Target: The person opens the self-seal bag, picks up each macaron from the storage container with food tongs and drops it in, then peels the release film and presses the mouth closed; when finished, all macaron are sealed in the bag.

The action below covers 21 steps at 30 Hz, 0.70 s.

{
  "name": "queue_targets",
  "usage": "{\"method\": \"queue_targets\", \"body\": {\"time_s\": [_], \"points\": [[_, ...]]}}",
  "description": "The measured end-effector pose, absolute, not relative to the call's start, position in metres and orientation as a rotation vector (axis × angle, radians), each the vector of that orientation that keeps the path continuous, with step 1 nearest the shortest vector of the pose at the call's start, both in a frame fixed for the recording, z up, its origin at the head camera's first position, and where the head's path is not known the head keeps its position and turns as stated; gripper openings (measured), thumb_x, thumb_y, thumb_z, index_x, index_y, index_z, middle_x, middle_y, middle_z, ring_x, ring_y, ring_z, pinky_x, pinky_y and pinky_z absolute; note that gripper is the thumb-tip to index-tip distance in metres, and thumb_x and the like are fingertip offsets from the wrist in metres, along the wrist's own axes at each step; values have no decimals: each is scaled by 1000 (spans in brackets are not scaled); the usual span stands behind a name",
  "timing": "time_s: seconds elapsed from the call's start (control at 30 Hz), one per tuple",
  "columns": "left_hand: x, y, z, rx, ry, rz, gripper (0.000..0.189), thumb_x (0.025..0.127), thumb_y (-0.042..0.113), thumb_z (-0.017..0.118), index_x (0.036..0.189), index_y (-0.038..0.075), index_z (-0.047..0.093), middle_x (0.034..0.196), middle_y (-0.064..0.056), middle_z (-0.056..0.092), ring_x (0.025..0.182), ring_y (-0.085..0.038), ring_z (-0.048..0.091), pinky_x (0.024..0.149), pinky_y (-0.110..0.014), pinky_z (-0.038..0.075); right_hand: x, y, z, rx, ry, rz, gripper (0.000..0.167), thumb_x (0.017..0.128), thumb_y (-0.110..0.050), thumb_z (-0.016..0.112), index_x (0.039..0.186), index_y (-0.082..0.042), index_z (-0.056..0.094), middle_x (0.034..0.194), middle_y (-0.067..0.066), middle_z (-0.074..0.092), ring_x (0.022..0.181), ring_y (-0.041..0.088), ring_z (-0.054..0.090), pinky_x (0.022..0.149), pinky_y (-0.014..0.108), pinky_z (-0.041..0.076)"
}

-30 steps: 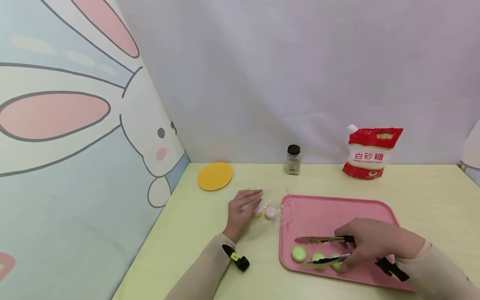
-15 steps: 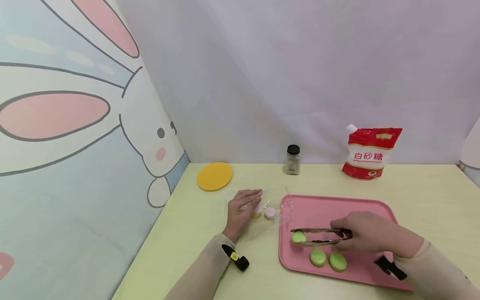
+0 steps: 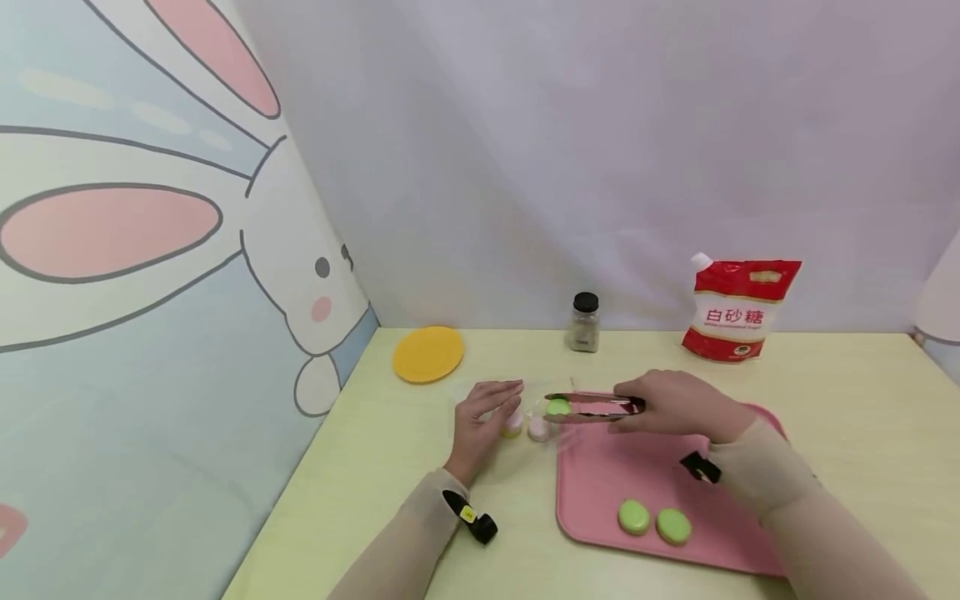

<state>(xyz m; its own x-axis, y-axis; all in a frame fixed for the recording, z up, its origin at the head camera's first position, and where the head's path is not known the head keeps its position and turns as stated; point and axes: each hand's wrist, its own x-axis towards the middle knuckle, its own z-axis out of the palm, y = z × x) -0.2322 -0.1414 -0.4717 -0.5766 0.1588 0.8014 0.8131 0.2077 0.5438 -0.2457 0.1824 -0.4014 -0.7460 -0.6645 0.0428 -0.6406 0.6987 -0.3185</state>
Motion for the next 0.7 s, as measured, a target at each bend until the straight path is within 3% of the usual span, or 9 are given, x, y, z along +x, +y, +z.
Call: {"method": "queue_targets", "body": {"time_s": [0.3,0.5,0.7], "points": [[-230,-140,-470,-890,-1901,-1414,21,87,-9,71,108,-9,74,112,-24,71,103,-38,64,93,-38,51,-259,139,-410,-1118,2920,-394,37,86,-53,75,77,-26,51,61,-13,45,53,8,43,49,30,35],[-228,-139,-465,-861,-1936,-1414,21,88,-9,71,109,-10,73,114,-25,70,103,-39,64,92,-37,50,-255,144,-408,-1062,2929,-368,44,77,-55,80,94,-20,59,63,-11,48,55,10,45,50,32,38],[-229,-140,-471,-837,-1954,-1406,21,88,-8,72,109,-8,74,115,-23,71,104,-37,64,92,-35,50,-241,170,-402,-1023,2925,-436,50,72,-63,82,91,-24,57,61,-15,48,52,5,45,50,29,38]]}}
